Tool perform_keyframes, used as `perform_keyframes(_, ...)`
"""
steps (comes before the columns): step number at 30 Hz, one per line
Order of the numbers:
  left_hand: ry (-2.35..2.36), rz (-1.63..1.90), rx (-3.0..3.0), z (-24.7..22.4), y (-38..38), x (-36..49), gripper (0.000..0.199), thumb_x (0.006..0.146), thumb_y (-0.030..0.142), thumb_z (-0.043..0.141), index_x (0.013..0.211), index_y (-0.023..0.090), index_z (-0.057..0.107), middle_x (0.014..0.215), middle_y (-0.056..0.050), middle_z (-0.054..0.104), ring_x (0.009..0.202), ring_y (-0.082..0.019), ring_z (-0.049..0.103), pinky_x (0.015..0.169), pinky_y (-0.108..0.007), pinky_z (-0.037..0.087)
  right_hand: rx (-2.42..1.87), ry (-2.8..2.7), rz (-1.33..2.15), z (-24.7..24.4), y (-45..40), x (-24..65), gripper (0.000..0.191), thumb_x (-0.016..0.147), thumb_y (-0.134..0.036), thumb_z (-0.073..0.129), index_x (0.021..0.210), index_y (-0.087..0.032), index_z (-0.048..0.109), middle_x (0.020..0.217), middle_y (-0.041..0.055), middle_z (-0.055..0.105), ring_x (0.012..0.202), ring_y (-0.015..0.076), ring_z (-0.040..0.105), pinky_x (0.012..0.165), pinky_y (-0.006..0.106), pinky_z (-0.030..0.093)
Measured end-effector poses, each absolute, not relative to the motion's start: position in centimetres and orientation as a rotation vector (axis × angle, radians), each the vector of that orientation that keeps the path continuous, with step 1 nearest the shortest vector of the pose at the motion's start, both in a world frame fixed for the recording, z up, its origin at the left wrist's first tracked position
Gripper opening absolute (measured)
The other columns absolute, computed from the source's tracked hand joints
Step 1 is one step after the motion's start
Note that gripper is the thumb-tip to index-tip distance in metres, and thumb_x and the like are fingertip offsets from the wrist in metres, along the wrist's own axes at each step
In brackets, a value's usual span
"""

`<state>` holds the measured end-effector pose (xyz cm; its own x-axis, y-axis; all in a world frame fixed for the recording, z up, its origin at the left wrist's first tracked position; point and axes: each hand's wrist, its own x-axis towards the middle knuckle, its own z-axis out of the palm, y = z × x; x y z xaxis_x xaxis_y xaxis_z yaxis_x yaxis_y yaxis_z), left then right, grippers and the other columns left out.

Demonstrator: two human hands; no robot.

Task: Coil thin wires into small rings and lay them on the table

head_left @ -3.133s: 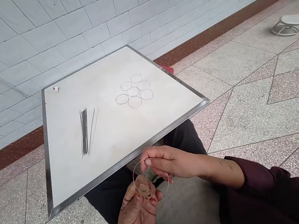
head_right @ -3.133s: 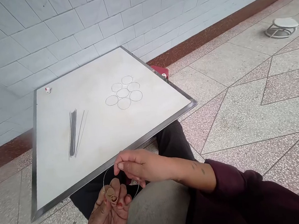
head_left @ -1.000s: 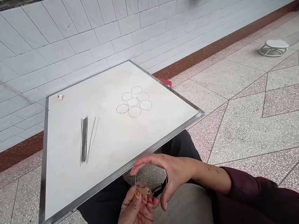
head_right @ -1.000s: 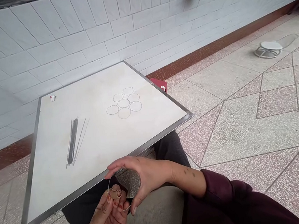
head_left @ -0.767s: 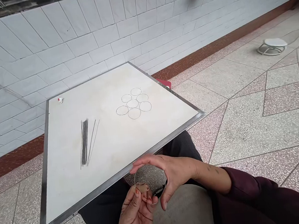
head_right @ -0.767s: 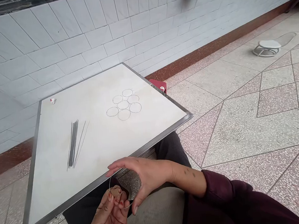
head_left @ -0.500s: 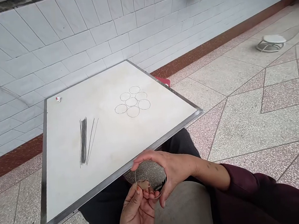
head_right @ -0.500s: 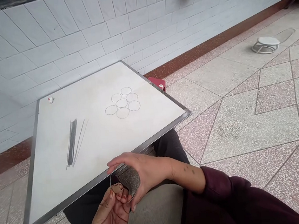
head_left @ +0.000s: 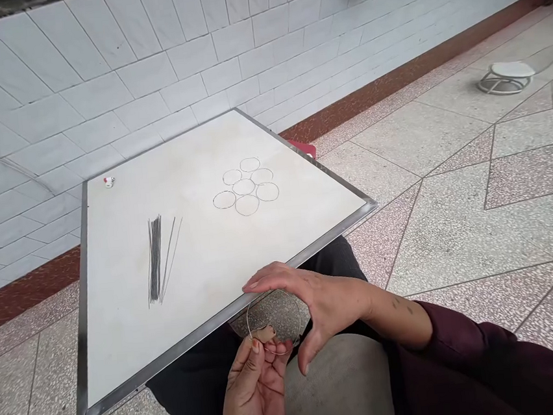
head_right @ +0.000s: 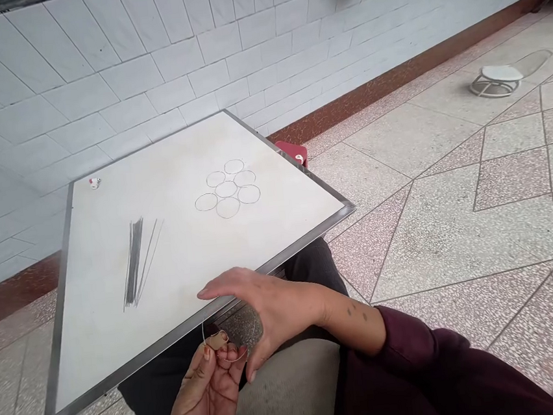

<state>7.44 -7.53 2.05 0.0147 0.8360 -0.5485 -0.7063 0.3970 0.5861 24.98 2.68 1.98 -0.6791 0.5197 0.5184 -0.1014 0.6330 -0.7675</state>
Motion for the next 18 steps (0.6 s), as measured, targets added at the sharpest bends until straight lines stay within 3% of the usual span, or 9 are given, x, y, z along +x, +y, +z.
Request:
perform_keyframes(5,0.965,1.19,0.164,2.06,-7.58,7.83,0.017,0.068,0.028,0.083,0.078,0.016,0.076,0.077,-0.005,0.068,0.074,-0.016,0.064,0.08,-0.031,0.055,-0.282,-2.106,0.994,1.76,3.02,24.33,0.114,0.054,-0.045,0.091,0.147,-0.024,0.028,0.137,0.0138,0.049,0.126,0.0253,0.047,0.107,0.04,0.039)
perform_keyframes(14,0.941,1.127,0.132,1.86,-7.92,7.65,0.02,0.067,0.028,0.083,0.081,0.016,0.078,0.087,-0.009,0.072,0.086,-0.019,0.062,0.082,-0.032,0.051,-0.247,-2.075,1.107,1.43,2.88,24.44,0.098,0.06,-0.04,0.089,0.142,-0.025,0.036,0.123,0.0086,0.062,0.113,0.0218,0.056,0.101,0.038,0.041)
perform_keyframes(18,0.908,1.084,0.221,1.94,-7.89,7.67,0.018,0.069,0.027,0.082,0.082,0.015,0.078,0.085,-0.008,0.07,0.082,-0.018,0.06,0.08,-0.032,0.05,-0.203,-2.043,1.185,1.52,2.86,24.55,0.091,0.06,-0.039,0.089,0.136,-0.022,0.042,0.12,0.0086,0.062,0.111,0.0209,0.057,0.101,0.037,0.041)
